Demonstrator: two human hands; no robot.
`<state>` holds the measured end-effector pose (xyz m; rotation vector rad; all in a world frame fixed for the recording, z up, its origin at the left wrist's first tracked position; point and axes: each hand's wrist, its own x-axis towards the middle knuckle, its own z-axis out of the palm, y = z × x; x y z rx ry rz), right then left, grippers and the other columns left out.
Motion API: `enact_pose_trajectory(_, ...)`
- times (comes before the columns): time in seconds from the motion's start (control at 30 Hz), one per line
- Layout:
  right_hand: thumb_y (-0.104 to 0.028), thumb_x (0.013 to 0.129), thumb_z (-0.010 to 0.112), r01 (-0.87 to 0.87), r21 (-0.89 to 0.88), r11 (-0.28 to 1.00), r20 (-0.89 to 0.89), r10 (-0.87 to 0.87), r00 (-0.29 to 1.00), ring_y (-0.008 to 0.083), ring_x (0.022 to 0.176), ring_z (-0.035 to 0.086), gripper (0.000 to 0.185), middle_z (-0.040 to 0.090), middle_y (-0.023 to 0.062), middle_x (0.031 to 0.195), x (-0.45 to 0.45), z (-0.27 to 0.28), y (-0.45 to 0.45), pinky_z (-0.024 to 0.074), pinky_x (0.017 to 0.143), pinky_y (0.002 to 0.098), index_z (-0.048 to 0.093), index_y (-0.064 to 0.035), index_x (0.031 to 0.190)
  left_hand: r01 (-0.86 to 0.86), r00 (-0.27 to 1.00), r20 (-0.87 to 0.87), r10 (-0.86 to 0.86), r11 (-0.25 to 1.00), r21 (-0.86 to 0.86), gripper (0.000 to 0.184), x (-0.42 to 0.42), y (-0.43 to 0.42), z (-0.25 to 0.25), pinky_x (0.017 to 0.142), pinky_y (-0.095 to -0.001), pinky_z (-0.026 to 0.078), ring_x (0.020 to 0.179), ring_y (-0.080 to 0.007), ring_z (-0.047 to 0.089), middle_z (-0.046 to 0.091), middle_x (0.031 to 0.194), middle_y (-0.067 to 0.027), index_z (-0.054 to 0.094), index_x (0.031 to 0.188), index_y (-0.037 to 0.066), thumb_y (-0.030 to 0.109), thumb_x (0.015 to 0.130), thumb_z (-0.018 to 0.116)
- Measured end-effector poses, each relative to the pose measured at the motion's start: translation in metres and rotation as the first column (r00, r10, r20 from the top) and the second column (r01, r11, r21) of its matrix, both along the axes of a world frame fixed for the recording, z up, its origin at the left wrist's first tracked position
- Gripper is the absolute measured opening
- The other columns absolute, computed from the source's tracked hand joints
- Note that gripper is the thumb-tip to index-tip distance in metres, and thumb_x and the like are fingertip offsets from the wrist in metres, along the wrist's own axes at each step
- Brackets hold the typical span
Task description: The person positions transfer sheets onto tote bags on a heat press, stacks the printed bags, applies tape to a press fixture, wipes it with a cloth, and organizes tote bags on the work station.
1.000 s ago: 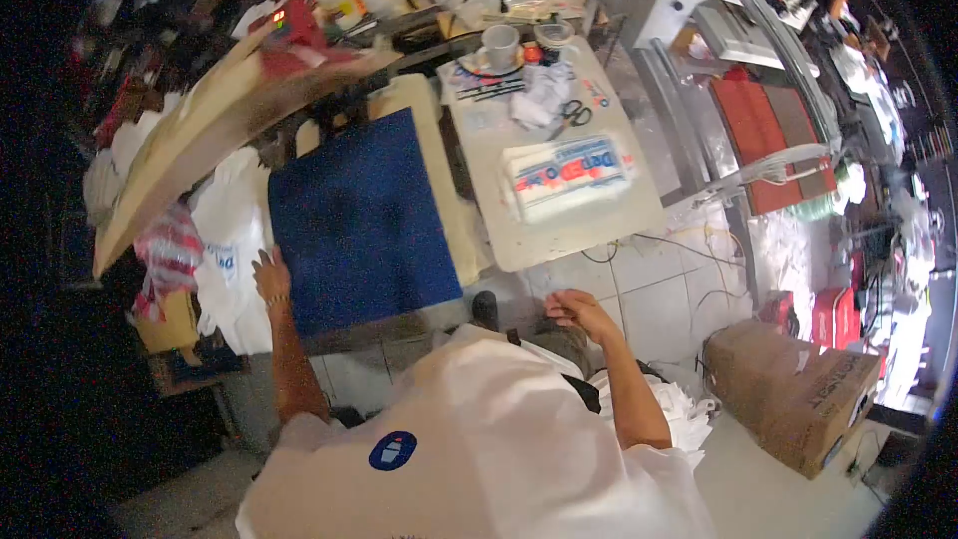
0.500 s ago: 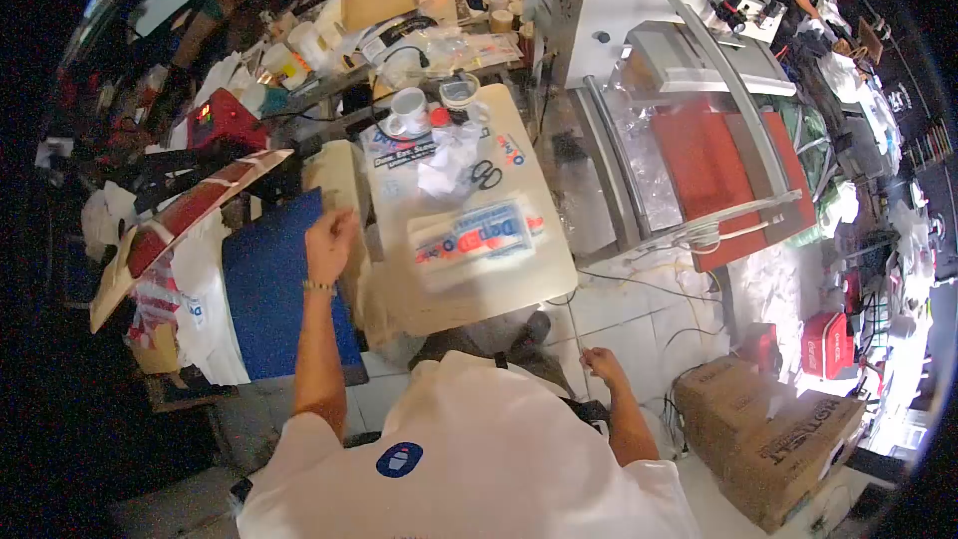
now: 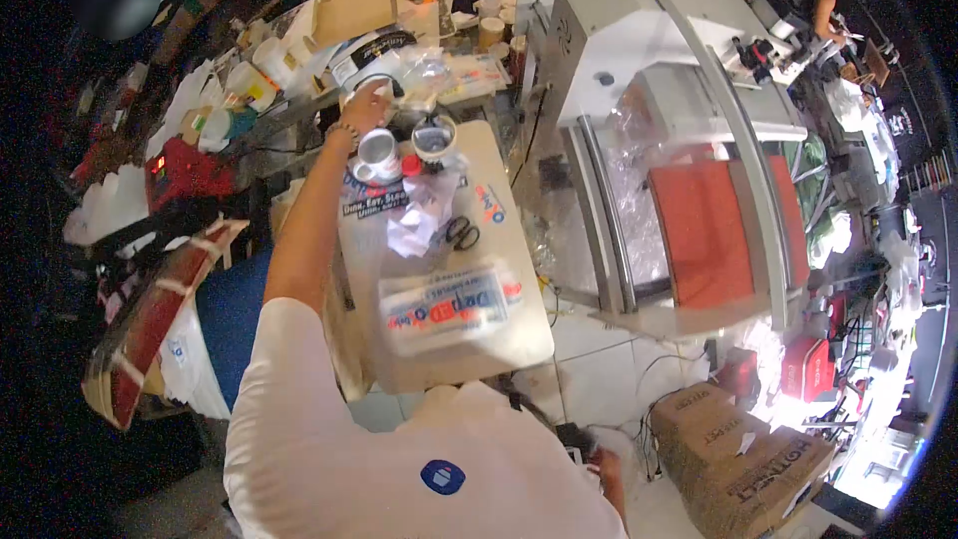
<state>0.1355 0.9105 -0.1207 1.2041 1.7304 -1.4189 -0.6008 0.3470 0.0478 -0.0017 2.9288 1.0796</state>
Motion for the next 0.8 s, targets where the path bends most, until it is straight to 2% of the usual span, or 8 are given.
enact_pose_trajectory(0.17,-0.04,0.092,0.059,0.164,-0.072,0.984,0.131,-0.153,0.98,0.0212,0.078,0.065,0.039,0.066,0.0094,0.085,-0.009,0.028,-0.029,0.0531,0.064,0.0345,0.061,-0.0018,0.101,0.003,1.0,-0.027,-0.009,0.978,-0.209,0.059,-0.085,0.0,-0.073,0.097,-0.0436,0.045,0.113,-0.0391,0.057,0.059,0.122,-0.0249,0.047,0.138,0.01,0.032,0.085,0.064)
enact_pose_trajectory(0.33,-0.046,0.091,0.06,0.222,-0.028,0.975,0.178,-0.214,0.96,0.0224,0.08,0.066,0.047,0.067,0.0113,0.086,-0.047,0.069,-0.047,0.053,0.064,0.0363,0.062,-0.0001,0.099,-0.345,0.913,-0.261,0.313,0.935,-0.084,0.03,-0.095,0.017,-0.082,0.088,-0.0416,0.051,0.096,-0.0348,0.065,0.069,0.098,-0.0185,0.07,0.107,0.01,0.026,0.083,0.064)
enact_pose_trajectory(0.53,-0.044,0.091,0.06,0.242,-0.041,0.969,0.211,-0.229,0.95,0.0219,0.08,0.066,0.043,0.067,0.0115,0.088,-0.061,0.058,-0.047,0.0537,0.065,0.0352,0.062,-0.0008,0.095,-0.237,0.842,-0.492,0.22,0.971,0.03,0.018,-0.098,0.004,-0.073,0.068,-0.0399,0.054,0.071,-0.0319,0.068,0.07,0.078,-0.0133,0.075,0.086,0.01,0.024,0.08,0.066)
enact_pose_trajectory(0.6,-0.04,0.092,0.059,0.193,-0.034,0.981,0.232,-0.18,0.956,0.0214,0.08,0.066,0.038,0.068,0.0116,0.091,-0.06,0.059,-0.038,0.0541,0.066,0.0354,0.062,-0.0021,0.096,-0.19,0.912,-0.392,0.124,0.972,-0.135,0.02,-0.085,-0.001,-0.07,0.069,-0.0386,0.054,0.073,-0.0304,0.069,0.07,0.078,-0.0132,0.075,0.087,0.009,0.025,0.078,0.068)
enact_pose_trajectory(0.63,-0.039,0.092,0.059,0.216,-0.03,0.976,0.234,-0.203,0.951,0.0212,0.08,0.066,0.037,0.068,0.0117,0.092,-0.068,0.051,-0.033,0.0542,0.066,0.0352,0.062,-0.0024,0.097,-0.177,0.883,-0.433,0.184,0.983,0.056,0.021,-0.081,-0.002,-0.066,0.07,-0.0381,0.054,0.073,-0.029,0.069,0.071,0.078,-0.013,0.075,0.088,0.008,0.026,0.078,0.068)
enact_pose_trajectory(0.73,-0.038,0.091,0.06,0.25,-0.037,0.968,0.228,-0.235,0.945,0.0216,0.082,0.066,0.036,0.068,0.012,0.093,-0.067,0.041,-0.013,0.0546,0.068,0.0354,0.062,-0.003,0.099,-0.198,0.915,-0.369,0.165,0.979,-0.054,0.018,-0.075,-0.009,-0.069,0.07,-0.0355,0.053,0.073,-0.0266,0.069,0.071,0.08,-0.0139,0.074,0.089,0.007,0.022,0.079,0.069)
enact_pose_trajectory(0.77,-0.038,0.093,0.059,0.215,-0.026,0.976,0.207,-0.205,0.957,0.0231,0.084,0.066,0.036,0.068,0.0135,0.096,-0.084,0.042,-0.011,0.0543,0.069,0.0369,0.062,-0.0033,0.1,-0.183,0.874,-0.394,0.283,0.944,0.274,0.021,-0.079,-0.014,-0.077,0.07,-0.0324,0.053,0.073,-0.0238,0.07,0.071,0.082,-0.0139,0.073,0.093,0.005,0.018,0.077,0.071)
enact_pose_trajectory(0.8,-0.038,0.094,0.058,0.194,-0.017,0.981,0.173,-0.188,0.967,0.0246,0.086,0.066,0.036,0.068,0.0151,0.1,-0.103,0.034,-0.014,0.054,0.071,0.0385,0.063,-0.0036,0.102,-0.169,0.869,-0.412,0.273,0.947,0.272,0.021,-0.09,-0.014,-0.07,0.07,-0.0324,0.053,0.073,-0.0238,0.07,0.071,0.082,-0.0139,0.073,0.093,0.005,0.018,0.077,0.071)
